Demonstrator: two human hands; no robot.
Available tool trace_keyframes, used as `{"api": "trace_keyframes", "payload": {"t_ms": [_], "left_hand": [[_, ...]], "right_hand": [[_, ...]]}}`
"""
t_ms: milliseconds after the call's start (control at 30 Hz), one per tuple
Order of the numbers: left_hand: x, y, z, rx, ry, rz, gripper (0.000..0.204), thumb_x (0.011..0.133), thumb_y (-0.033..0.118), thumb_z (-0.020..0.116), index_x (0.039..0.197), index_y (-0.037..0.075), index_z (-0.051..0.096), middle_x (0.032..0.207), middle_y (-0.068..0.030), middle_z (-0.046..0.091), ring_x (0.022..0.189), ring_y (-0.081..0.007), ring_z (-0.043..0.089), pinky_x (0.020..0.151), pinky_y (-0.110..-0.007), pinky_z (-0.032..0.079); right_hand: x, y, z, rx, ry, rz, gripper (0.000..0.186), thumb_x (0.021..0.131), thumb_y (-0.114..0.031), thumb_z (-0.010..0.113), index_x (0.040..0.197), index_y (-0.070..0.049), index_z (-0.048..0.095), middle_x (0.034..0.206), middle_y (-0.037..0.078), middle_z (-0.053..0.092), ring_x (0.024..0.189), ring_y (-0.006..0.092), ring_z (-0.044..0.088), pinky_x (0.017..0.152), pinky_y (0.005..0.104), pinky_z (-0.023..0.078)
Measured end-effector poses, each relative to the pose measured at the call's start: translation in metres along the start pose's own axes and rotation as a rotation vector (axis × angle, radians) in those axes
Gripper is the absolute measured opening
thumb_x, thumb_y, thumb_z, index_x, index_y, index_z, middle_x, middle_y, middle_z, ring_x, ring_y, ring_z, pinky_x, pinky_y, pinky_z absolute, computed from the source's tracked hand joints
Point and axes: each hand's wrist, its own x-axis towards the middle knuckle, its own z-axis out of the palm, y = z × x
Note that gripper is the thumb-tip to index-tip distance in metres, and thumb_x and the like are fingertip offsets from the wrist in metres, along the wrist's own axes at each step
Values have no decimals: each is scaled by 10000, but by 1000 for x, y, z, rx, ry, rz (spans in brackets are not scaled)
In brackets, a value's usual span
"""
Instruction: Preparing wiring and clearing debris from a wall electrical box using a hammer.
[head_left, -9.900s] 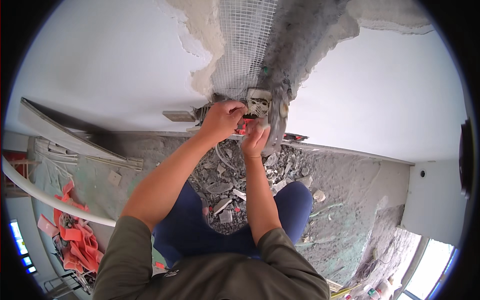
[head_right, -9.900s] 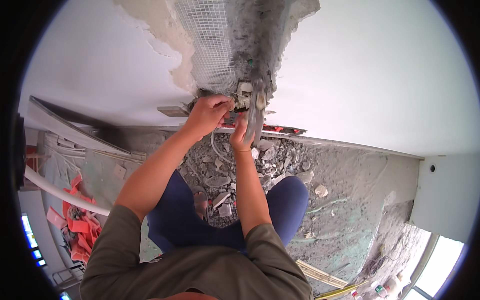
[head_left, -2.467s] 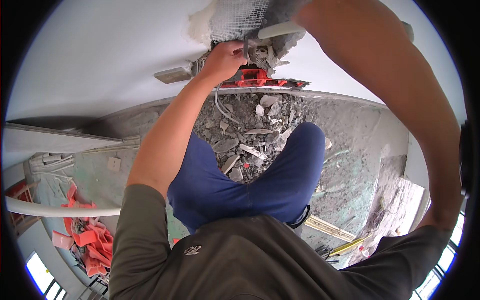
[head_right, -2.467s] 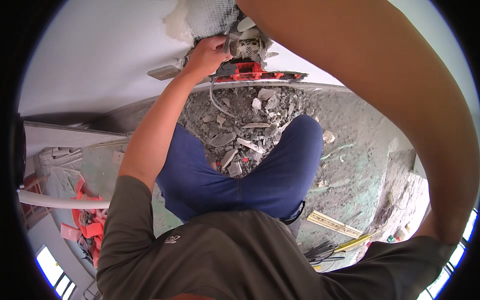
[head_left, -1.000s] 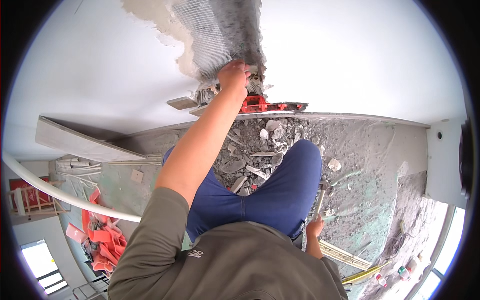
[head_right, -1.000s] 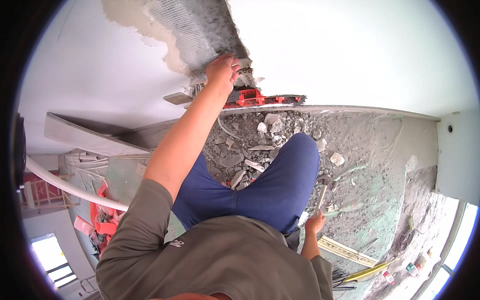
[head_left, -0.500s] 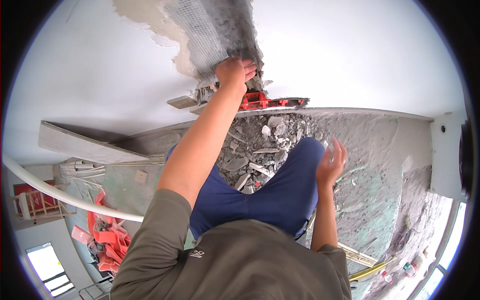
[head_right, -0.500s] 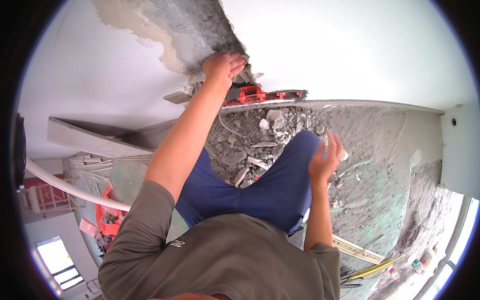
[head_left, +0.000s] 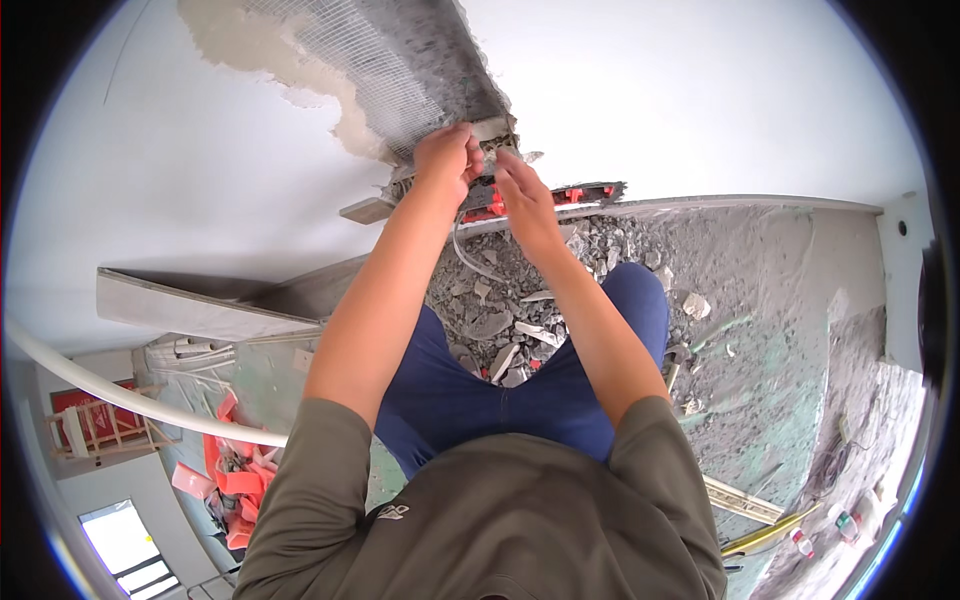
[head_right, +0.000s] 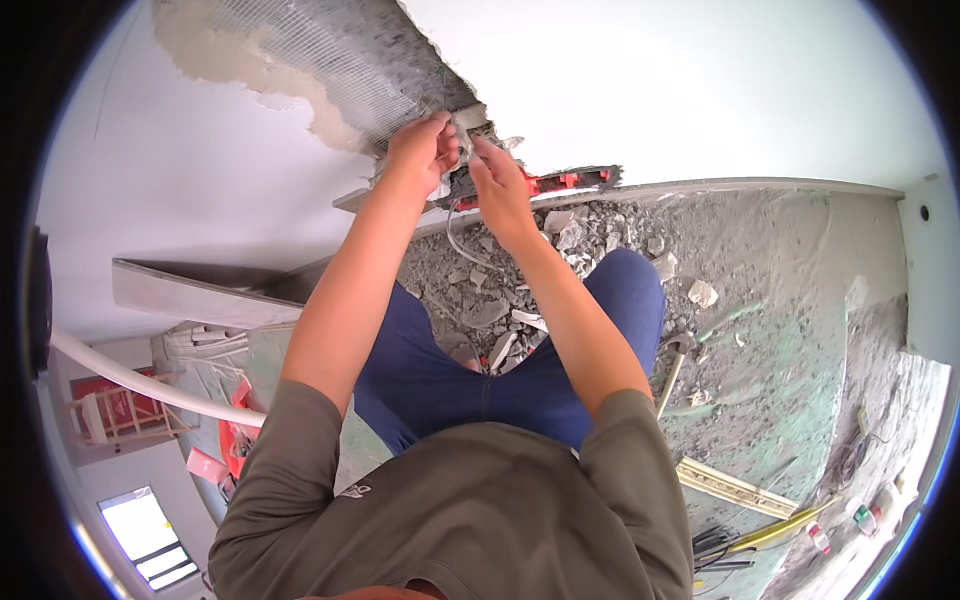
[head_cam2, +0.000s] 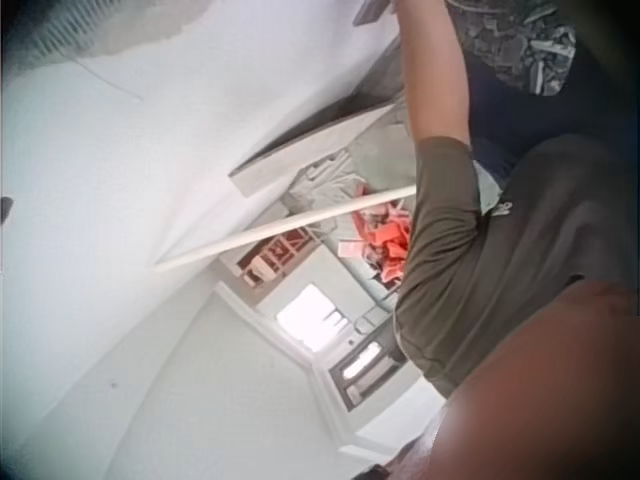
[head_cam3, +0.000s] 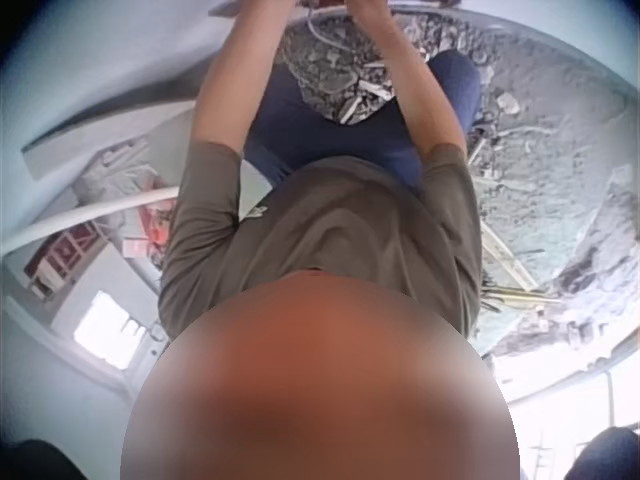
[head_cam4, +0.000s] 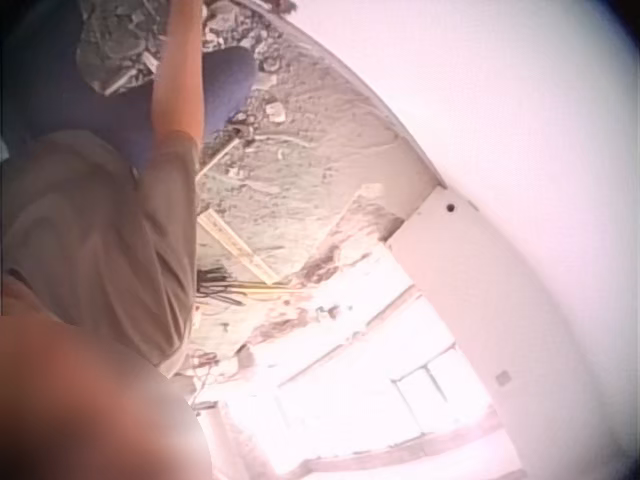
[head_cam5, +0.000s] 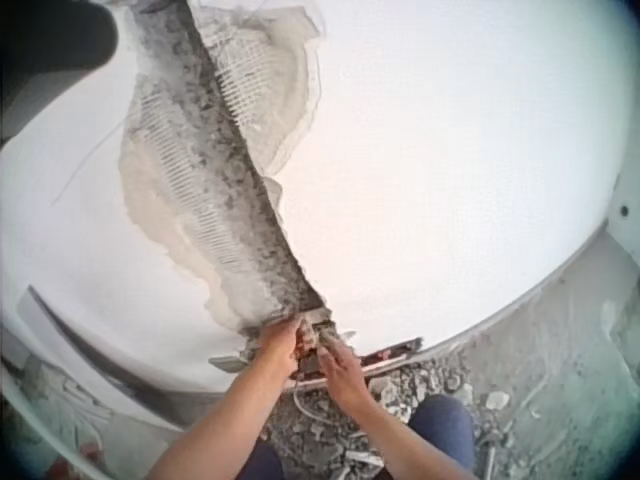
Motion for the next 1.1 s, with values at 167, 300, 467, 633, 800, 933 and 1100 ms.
{"api": "trace_keyframes", "payload": {"t_ms": [167,300,467,633,800,933,1100], "left_hand": [[-14,2,-36,146,-103,33,172,907,160,642,1028,39,656,828,-17,636,652,-100,563,559,-260,480],[-18,5,-45,161,-127,35,205,909,139,625,1071,19,660,839,-15,645,659,-85,560,565,-238,481],[-20,7,-47,179,-140,44,211,904,114,610,1089,25,660,869,-18,651,697,-98,583,605,-252,502],[-16,8,-52,230,-201,14,222,913,135,594,1107,50,661,922,-18,649,755,-127,605,686,-301,525],[-3,8,-58,277,-276,-16,182,930,167,567,1043,69,670,906,-9,642,752,-125,602,695,-303,519],[4,7,-59,295,-278,-33,152,923,149,568,1008,73,669,864,-5,638,717,-119,596,664,-289,507],[6,3,-57,186,-269,-14,96,899,110,580,913,72,667,791,-11,633,644,-101,574,582,-253,474]], "right_hand": [[36,-7,45,456,-29,196,436,991,-234,512,1351,10,479,1104,52,605,981,132,561,853,270,467],[63,-19,68,734,105,286,330,959,-167,544,1229,23,550,957,54,597,859,145,551,727,280,491],[82,-28,76,823,293,382,129,881,-67,589,971,-6,658,719,33,578,571,125,495,487,255,382],[88,-28,79,784,381,404,104,855,-37,602,902,16,677,686,39,587,543,119,497,477,250,370],[91,-18,88,692,479,272,97,853,-70,625,895,-26,701,706,15,582,558,115,491,499,247,398],[94,-12,92,618,524,252,117,856,-75,616,918,-15,695,703,15,578,561,112,487,509,246,408],[94,-16,89,588,523,296,154,873,-114,599,949,-10,683,712,23,576,570,121,491,521,254,416]]}}
